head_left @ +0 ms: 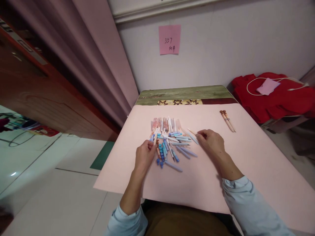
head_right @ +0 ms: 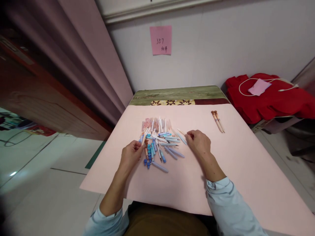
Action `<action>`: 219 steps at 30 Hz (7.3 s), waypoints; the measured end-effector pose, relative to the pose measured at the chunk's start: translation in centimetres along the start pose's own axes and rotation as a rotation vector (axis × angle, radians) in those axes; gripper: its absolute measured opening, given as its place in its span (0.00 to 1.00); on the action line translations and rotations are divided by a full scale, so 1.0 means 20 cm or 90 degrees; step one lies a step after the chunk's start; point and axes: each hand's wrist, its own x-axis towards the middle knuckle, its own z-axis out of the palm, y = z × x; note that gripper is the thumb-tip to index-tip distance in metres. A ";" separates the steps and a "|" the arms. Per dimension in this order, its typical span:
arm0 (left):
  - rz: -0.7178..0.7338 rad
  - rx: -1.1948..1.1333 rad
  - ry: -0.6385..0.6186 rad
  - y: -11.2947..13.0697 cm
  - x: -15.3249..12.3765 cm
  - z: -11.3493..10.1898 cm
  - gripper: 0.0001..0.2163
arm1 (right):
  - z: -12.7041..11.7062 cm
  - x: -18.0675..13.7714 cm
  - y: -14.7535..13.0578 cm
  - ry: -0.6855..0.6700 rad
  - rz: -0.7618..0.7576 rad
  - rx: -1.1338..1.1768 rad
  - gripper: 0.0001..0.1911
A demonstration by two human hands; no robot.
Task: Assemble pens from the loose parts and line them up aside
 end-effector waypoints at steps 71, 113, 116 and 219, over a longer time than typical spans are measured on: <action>-0.101 -0.460 -0.076 0.10 0.03 -0.04 0.12 | 0.02 0.00 -0.03 0.063 -0.062 0.058 0.10; -0.158 -1.185 -0.135 0.15 0.39 0.08 0.07 | 0.12 -0.20 -0.19 -0.003 -0.459 0.070 0.09; -0.169 -1.188 -0.163 0.16 0.38 0.09 0.05 | 0.14 -0.22 -0.18 -0.001 -0.468 0.037 0.10; -0.307 -1.303 -0.164 0.22 0.30 0.15 0.06 | 0.09 -0.27 -0.36 0.114 -0.382 0.021 0.06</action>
